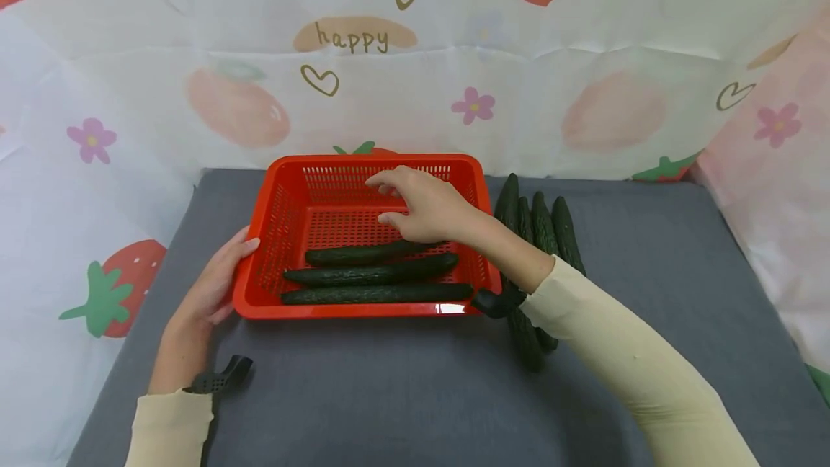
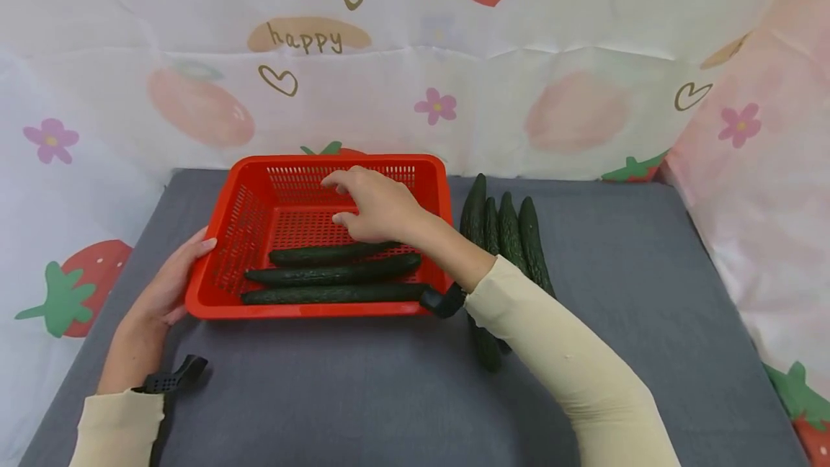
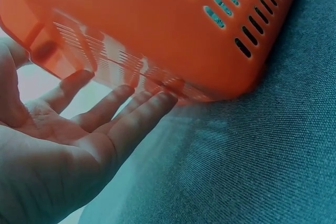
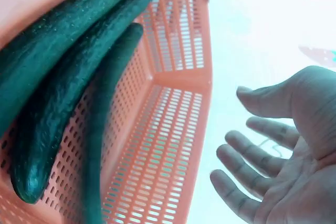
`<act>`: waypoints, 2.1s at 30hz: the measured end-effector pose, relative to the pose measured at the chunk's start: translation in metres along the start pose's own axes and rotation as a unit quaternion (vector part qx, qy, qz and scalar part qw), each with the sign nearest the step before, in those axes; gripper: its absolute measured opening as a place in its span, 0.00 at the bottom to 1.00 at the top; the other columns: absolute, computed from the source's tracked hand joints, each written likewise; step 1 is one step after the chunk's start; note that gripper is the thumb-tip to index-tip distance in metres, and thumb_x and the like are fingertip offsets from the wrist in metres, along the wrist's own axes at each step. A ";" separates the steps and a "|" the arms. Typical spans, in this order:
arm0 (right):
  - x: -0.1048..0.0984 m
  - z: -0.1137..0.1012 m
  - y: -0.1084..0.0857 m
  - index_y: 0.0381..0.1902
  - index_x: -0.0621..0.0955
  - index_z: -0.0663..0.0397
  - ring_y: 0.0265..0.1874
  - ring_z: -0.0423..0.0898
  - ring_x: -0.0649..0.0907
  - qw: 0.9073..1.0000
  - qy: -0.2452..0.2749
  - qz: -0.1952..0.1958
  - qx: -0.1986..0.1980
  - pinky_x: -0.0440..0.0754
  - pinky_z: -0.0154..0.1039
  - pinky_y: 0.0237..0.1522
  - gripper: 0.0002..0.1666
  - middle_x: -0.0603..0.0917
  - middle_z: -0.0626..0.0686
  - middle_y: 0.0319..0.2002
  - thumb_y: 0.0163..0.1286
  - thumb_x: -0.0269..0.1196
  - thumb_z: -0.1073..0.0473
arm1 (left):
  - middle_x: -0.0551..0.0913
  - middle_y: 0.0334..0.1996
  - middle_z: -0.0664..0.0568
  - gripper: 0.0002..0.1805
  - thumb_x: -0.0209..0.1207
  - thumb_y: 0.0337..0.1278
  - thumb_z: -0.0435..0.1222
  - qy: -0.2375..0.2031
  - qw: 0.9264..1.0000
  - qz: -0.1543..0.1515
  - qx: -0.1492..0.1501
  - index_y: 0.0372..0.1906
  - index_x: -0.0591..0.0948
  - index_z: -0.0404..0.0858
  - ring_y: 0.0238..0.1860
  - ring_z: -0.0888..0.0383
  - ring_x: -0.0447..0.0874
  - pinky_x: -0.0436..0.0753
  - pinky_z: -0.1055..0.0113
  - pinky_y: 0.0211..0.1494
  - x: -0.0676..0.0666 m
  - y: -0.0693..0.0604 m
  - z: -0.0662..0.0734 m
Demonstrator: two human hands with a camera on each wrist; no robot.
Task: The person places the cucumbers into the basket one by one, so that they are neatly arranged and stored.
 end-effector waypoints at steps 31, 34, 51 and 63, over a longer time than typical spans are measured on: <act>-0.012 0.046 -0.052 0.65 0.81 0.54 0.60 0.57 0.84 0.998 0.044 0.037 0.032 0.85 0.56 0.60 0.23 0.82 0.60 0.64 0.77 0.64 0.53 | 0.88 0.55 0.59 0.23 0.41 0.87 0.40 -0.001 1.000 0.010 -0.003 0.78 0.63 0.49 0.48 0.63 0.93 0.90 0.68 0.52 -0.001 0.002 -0.001; -0.012 0.051 -0.058 0.66 0.81 0.55 0.60 0.58 0.84 0.997 0.052 0.042 0.033 0.85 0.56 0.60 0.23 0.82 0.60 0.64 0.77 0.65 0.54 | 0.88 0.55 0.58 0.23 0.39 0.87 0.40 -0.006 1.000 0.001 0.004 0.78 0.62 0.47 0.49 0.62 0.93 0.90 0.67 0.52 0.000 0.002 -0.001; -0.011 0.064 -0.084 0.67 0.80 0.54 0.60 0.58 0.83 0.986 0.078 0.143 0.024 0.84 0.57 0.61 0.24 0.81 0.57 0.63 0.76 0.66 0.56 | 0.88 0.54 0.58 0.23 0.38 0.87 0.39 -0.019 1.000 -0.010 0.006 0.78 0.63 0.47 0.48 0.62 0.93 0.90 0.68 0.52 0.001 0.002 0.003; -0.014 0.080 -0.117 0.70 0.78 0.56 0.57 0.60 0.83 0.980 0.051 0.179 0.065 0.84 0.59 0.62 0.27 0.78 0.60 0.67 0.76 0.66 0.56 | 0.88 0.56 0.56 0.25 0.37 0.88 0.37 -0.021 0.999 -0.037 0.020 0.80 0.61 0.47 0.50 0.62 0.93 0.90 0.67 0.54 0.003 0.002 0.000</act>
Point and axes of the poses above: each hand's wrist, its own y-axis towards the middle knuckle, its own x-axis out of the palm, z = x × y, the point moved 5 cm from there along y, towards the middle knuckle
